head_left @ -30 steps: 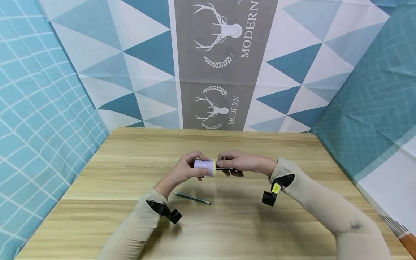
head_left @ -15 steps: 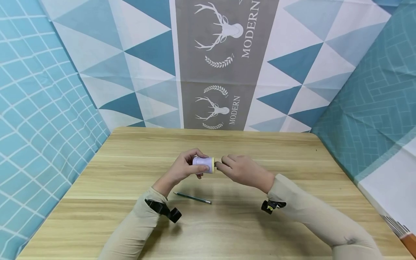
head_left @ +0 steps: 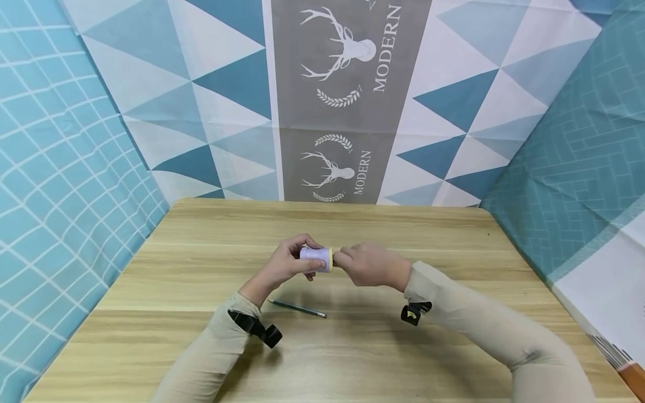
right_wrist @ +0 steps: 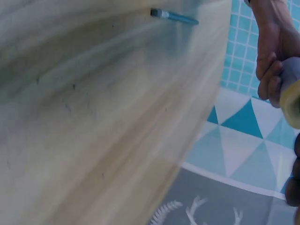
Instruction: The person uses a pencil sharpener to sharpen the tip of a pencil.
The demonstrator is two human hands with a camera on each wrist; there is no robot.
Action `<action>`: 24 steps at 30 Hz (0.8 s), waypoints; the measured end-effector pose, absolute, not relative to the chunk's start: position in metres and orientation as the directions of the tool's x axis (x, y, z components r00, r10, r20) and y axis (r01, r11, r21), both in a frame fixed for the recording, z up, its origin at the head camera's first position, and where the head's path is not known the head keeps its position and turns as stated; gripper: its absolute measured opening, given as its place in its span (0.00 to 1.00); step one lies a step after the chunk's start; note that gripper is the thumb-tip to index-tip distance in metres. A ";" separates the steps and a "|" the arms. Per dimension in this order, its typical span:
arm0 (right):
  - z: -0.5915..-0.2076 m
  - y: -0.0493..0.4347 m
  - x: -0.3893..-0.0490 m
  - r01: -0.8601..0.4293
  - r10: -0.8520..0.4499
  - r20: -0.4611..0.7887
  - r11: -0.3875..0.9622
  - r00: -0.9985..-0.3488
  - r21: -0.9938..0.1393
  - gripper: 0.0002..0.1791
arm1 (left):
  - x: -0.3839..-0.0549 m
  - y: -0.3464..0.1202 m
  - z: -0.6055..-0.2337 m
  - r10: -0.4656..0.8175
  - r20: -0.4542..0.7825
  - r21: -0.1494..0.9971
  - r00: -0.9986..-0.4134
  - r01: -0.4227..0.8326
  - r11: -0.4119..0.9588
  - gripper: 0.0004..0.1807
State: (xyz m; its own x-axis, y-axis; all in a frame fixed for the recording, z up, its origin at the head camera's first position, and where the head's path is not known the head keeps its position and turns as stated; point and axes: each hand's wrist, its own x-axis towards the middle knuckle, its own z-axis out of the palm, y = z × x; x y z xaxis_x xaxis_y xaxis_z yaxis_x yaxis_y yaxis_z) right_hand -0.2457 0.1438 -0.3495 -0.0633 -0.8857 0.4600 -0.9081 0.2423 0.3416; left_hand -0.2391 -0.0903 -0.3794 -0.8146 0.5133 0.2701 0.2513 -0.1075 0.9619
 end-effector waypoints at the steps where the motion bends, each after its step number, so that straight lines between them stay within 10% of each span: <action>1: -0.349 0.144 -0.246 -0.945 -0.881 0.457 0.242 -0.119 0.220 0.08 | -0.239 -0.090 -0.380 0.515 0.269 0.962 -0.814 0.249 -0.109 0.14; 5: -0.346 0.144 -0.246 -0.917 -0.853 0.370 0.267 -0.369 -0.297 0.11 | -0.240 -0.089 -0.381 0.527 0.266 0.963 -0.807 0.247 -0.107 0.14; 11: -0.337 0.142 -0.245 -0.466 -0.778 0.054 0.317 -0.626 -0.826 0.11 | -0.241 -0.088 -0.382 0.536 0.253 0.966 -0.806 0.246 -0.086 0.13; 18: -0.335 0.144 -0.251 0.199 -0.746 -0.343 0.279 -0.571 -0.939 0.14 | -0.240 -0.090 -0.379 0.548 0.268 0.959 -0.792 0.273 -0.073 0.14; 24: -0.337 0.144 -0.253 0.348 -0.741 -0.436 0.286 -0.510 -0.893 0.13 | -0.240 -0.092 -0.378 0.548 0.279 0.952 -0.788 0.303 -0.048 0.15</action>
State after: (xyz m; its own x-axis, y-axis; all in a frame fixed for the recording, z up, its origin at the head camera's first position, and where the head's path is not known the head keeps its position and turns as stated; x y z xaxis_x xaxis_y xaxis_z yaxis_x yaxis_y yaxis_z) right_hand -0.2533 0.1440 -0.3367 -0.5099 -0.7414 -0.4363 0.3481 0.2860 -0.8928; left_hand -0.2397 -0.0915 -0.3779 -0.7885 0.5482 0.2788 0.3030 -0.0483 0.9518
